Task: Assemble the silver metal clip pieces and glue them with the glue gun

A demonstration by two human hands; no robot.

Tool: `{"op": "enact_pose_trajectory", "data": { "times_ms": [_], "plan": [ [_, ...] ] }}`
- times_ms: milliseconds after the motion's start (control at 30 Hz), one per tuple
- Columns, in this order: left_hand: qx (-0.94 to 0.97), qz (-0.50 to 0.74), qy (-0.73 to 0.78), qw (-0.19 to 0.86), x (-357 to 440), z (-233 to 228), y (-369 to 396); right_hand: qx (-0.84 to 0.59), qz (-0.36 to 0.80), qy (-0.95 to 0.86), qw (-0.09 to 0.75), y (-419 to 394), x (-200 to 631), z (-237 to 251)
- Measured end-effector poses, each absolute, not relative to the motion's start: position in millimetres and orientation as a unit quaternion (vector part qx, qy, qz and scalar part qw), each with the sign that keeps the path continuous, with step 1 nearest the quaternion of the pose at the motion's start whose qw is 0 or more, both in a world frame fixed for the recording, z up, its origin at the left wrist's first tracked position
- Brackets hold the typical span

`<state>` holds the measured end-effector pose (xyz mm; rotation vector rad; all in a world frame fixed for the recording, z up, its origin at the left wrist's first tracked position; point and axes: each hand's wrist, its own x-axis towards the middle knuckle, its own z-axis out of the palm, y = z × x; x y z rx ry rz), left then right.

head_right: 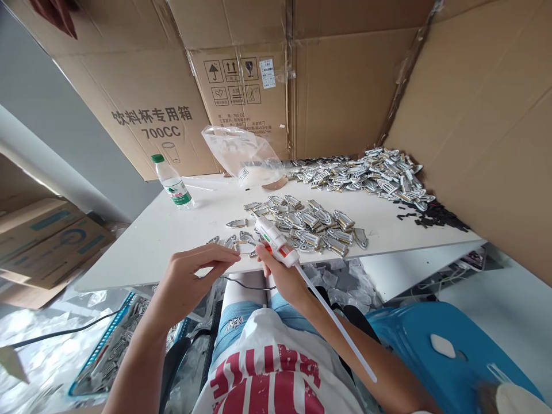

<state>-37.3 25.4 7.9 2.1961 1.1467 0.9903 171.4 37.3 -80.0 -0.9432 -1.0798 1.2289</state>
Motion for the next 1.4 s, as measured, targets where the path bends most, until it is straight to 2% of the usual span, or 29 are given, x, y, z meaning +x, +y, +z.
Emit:
{"op": "enact_pose_trajectory", "data": {
  "times_ms": [267, 567, 967, 1400],
  "plan": [
    [0.773, 0.384, 0.448, 0.233, -33, 3, 24, -0.411, 0.528, -0.461, 0.584, 35, 172, -80],
    [0.765, 0.324, 0.479, 0.284, -30, 3, 25, -0.405, 0.535, -0.454, 0.586, 36, 172, -84],
    [0.787, 0.284, 0.504, 0.213, -24, 9, 24, -0.384, 0.546, -0.441, 0.6, 35, 172, -79],
    [0.765, 0.319, 0.467, 0.307, -30, 2, 27, -0.385, 0.544, -0.442, 0.601, 37, 171, -82]
  ]
}}
